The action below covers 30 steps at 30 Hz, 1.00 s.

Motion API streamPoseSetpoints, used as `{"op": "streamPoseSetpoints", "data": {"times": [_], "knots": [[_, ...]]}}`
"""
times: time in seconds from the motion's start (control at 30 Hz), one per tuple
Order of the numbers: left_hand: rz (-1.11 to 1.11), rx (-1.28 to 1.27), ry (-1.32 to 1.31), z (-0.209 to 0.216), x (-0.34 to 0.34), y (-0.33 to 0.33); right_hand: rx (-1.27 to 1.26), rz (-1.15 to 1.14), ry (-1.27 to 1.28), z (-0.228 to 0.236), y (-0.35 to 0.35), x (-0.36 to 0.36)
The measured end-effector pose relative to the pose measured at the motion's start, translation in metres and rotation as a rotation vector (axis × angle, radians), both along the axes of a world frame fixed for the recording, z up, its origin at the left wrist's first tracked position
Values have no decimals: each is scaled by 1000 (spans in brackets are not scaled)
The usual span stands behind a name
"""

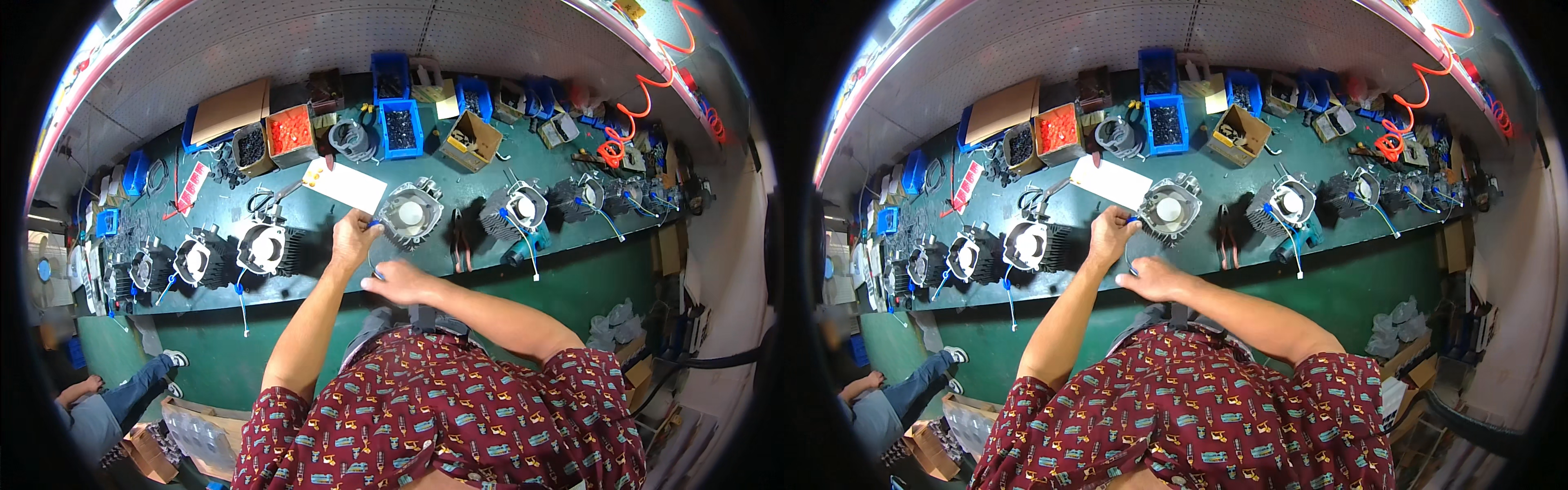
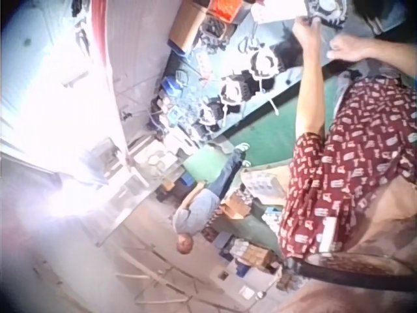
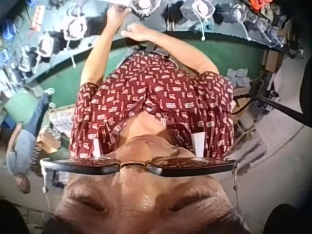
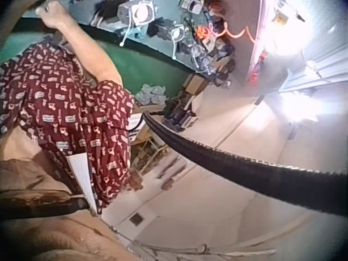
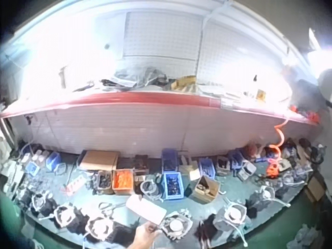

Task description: The person assembles small electronic components on a workbench, connecting wires to motor-like units and securing them with a screwdriver. They handle multiple units sequentially, routing wires and tightening screws to complete each assembly.

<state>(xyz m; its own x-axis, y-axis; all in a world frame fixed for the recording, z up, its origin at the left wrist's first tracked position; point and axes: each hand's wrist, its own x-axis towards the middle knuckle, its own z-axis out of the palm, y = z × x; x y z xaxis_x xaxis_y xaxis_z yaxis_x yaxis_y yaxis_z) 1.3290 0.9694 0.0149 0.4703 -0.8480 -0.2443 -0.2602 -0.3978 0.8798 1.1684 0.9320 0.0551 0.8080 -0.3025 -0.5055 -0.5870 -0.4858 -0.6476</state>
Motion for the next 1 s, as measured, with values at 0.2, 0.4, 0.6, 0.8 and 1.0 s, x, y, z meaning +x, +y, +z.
{"op": "streamPoseSetpoints", "data": {"times": [0.2, 0.4, 0.6, 0.8, 1.0], "knots": [[193, -56, 546, -24, -5, 16, -609, -509, -649, 24, -101, -11], [317, -49, 808, -29, -13, 18, -424, -466, -575, -40, -154, -2], [219, -87, 694, -29, -2, 16, -256, -492, -700, -45, -155, 1], [207, -26, 765, -16, -1, 2, -207, -498, -755, -38, -155, 1], [220, -75, 499, -32, -19, 13, -273, -420, -729, -46, -156, 4]]}}
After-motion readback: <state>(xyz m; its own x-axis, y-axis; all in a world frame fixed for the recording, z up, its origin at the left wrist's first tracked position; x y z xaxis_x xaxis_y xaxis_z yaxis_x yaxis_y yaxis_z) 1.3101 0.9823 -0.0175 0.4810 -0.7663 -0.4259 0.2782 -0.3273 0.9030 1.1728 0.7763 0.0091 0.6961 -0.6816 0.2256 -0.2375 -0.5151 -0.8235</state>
